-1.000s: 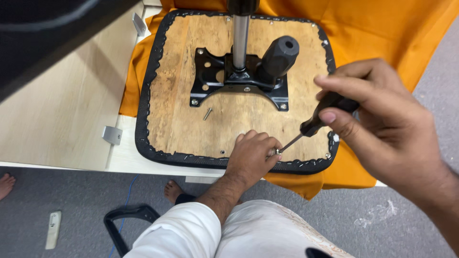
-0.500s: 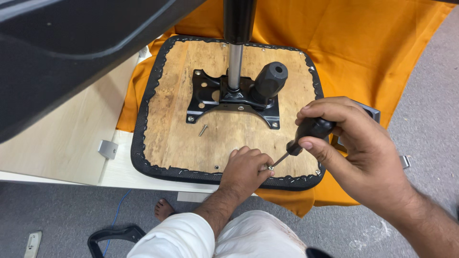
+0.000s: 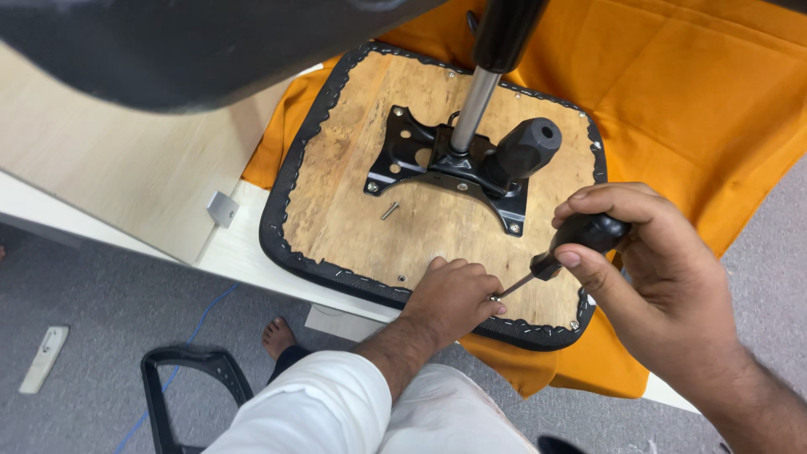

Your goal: The person uses a screwdriver to tighten screws into a black metal bracket attached to the underside of a wooden chair seat. They work on multiple screw holes around the bracket, then place a small black plastic part into a recess on the seat.

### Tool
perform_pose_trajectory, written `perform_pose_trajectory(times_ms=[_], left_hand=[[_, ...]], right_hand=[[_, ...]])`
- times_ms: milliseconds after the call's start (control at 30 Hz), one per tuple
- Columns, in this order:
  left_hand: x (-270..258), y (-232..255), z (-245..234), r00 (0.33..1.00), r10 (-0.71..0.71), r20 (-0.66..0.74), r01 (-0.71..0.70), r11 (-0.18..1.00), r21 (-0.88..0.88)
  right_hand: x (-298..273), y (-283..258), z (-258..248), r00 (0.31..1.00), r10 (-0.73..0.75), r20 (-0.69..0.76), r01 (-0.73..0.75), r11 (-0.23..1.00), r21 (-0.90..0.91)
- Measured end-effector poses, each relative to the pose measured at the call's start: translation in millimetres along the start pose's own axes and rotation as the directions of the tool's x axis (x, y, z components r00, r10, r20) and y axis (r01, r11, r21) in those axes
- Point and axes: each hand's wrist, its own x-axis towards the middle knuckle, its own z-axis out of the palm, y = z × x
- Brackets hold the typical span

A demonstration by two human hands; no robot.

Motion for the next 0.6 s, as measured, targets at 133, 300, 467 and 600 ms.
perform_pose_trajectory(times_ms=[133, 300, 467, 600], left_hand=[[3.2, 3.0, -2.5, 0.996, -0.039, 0.076, 0.031, 0.993, 0.11], [2.6, 8.7, -4.6, 0.994, -0.048, 0.094, 0.034, 0.988, 0.149], [4.4, 11.0, -4.7, 0.995, -0.051, 0.09, 0.038, 0.988, 0.147], [6.3, 10.9, -6.5, 0.99, -0.064, 0.128, 0.043, 0.985, 0.165]], right_hand=[[5.4, -1.9, 4.0, 0.999, -0.029, 0.042, 0.03, 0.999, -0.023], [6.3, -2.4, 5.4, 0.998, -0.01, 0.059, 0.012, 1.0, -0.029], [5.1, -2.3, 3.3, 0.999, -0.002, 0.05, 0.004, 1.0, -0.025], [3.7, -2.2, -0.9, 1.0, 0.019, 0.01, -0.019, 1.0, 0.014]])
